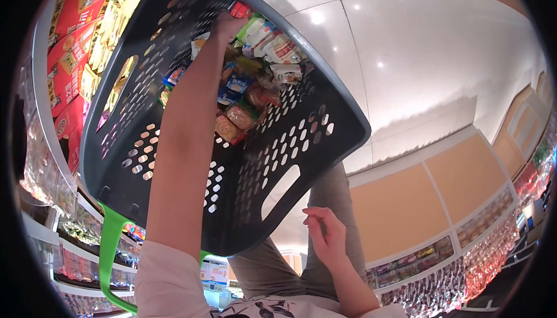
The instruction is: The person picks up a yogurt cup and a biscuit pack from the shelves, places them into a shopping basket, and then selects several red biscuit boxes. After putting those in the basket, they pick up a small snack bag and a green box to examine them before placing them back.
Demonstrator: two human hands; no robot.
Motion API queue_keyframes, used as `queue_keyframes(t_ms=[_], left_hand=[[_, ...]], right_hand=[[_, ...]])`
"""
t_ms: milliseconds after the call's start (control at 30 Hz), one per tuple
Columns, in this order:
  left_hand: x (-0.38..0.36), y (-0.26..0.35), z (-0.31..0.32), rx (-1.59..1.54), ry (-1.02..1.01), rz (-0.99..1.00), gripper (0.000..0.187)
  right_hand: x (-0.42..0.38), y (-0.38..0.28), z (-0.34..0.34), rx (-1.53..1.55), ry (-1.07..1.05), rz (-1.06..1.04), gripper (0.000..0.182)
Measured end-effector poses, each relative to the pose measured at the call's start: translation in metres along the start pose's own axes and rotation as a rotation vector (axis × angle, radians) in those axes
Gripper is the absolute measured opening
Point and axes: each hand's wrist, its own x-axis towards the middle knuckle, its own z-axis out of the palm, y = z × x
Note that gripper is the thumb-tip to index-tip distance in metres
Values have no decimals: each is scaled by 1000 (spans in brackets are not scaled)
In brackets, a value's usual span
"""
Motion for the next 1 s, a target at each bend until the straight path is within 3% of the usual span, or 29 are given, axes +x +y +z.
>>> queue_keyframes(t_ms=[167, 367, 433, 533, 633, 733, 767, 800, 867, 1000], left_hand=[[-71, 0, 3, -11, 347, 194, 62], [-178, 12, 2, -208, 311, 266, 61], [-219, 22, -2, -260, 216, 162, 61], [-273, 9, 2, -403, 295, 254, 59], [-328, 7, -21, -485, 245, -89, 62], [-374, -11, -47, -736, 334, -154, 67], [-382, -19, -45, -768, 462, -231, 71], [-385, -44, -44, -833, 349, -299, 63], [-449, -21, -108, -1266, 46, -167, 47], [-570, 18, -185, -1593, 96, -23, 27]], right_hand=[[-20, -13, -2, -11, 14, -50, 17], [-50, -47, -6, -52, -31, -135, 17], [-59, -60, -10, -46, -40, -176, 17], [-75, -88, -19, -77, -47, -244, 18], [-90, -98, -27, -116, -78, -299, 17], [-103, -97, -37, -163, -150, -330, 17], [-105, -98, -40, -201, -166, -363, 17], [-108, -98, -45, -242, -184, -388, 18], [-117, -90, -53, -334, -223, -455, 20], [-122, -87, -64, -486, -303, -547, 24]])
